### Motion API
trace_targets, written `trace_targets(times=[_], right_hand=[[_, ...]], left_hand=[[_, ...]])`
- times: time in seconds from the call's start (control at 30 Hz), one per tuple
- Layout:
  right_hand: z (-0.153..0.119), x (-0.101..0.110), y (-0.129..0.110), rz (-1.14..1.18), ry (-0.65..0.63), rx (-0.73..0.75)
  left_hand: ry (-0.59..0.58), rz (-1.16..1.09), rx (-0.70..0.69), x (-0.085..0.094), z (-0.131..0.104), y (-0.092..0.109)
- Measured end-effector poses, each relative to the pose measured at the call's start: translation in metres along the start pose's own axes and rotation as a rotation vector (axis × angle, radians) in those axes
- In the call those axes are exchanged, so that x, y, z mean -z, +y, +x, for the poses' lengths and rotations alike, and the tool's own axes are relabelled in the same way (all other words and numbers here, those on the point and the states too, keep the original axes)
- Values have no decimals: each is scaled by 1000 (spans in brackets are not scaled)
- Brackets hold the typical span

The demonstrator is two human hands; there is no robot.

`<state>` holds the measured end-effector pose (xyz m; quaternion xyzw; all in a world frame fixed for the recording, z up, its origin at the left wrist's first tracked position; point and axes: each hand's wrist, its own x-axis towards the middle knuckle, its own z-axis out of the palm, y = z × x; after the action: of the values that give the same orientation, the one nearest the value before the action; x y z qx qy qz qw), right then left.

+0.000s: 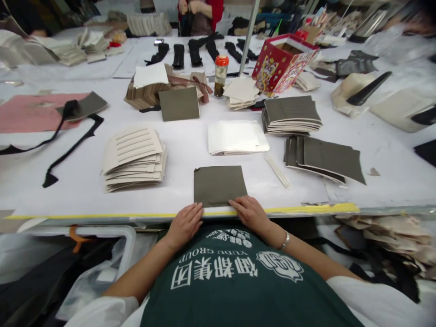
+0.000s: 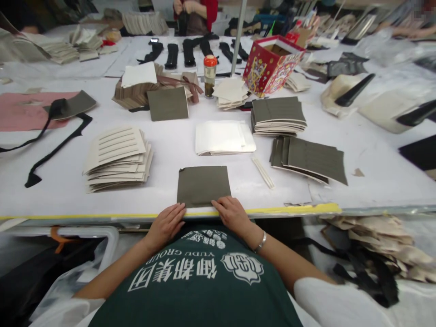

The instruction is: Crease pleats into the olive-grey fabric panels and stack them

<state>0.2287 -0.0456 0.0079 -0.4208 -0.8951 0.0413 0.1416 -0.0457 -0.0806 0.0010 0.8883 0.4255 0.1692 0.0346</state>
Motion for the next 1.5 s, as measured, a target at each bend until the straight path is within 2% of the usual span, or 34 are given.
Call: trace_targets(times=[0.1, 0.23, 0.3, 0.37, 0.43, 0.5, 0.6, 0.67, 0.73, 0.8, 0.87, 0.93, 1.07, 1.2, 1.4, 1.5], right_hand=[[-11, 7, 10, -25, 45, -77], [-1, 11, 0, -13, 83, -55], [10, 7, -12, 25, 58, 19], [17, 1, -22, 44, 23, 71], [17, -5, -24, 37, 11, 66], [8, -6, -16, 28, 24, 31], [-13, 4, 3, 55, 48, -14], [-19, 13, 14, 80, 51, -53], [-10, 22, 19, 85, 74, -87], [14, 26, 16, 86, 116, -96], [49, 24, 8, 97, 136, -77], [85, 15, 1, 96, 120, -35], [133, -9, -7, 54, 34, 52], [147, -21, -8, 17, -60, 61], [157, -16, -13, -9, -145, 40], [160, -14, -15, -33, -146, 58]], left_hand=[[85, -57, 49, 11, 2, -15], [133, -145, 108, 19, 35, -25], [136, -151, 57, 17, 52, -21], [84, -144, -59, 10, 60, -13], [32, -129, -163, 2, 58, -4], [28, -122, -182, -2, 48, -2], [67, -176, -86, 1, 33, -14], [97, -249, 17, 7, 34, -30], [141, -296, 159, 12, 47, -50], [162, -293, 303, 13, 70, -70], [104, -281, 382, 12, 97, -88], [-15, -285, 382, 11, 120, -102], [-203, -295, 378, 11, 141, -115], [-293, -285, 447, 16, 145, -118], [-396, -257, 437, 23, 152, -121], [-442, -145, 448, 24, 156, -116]])
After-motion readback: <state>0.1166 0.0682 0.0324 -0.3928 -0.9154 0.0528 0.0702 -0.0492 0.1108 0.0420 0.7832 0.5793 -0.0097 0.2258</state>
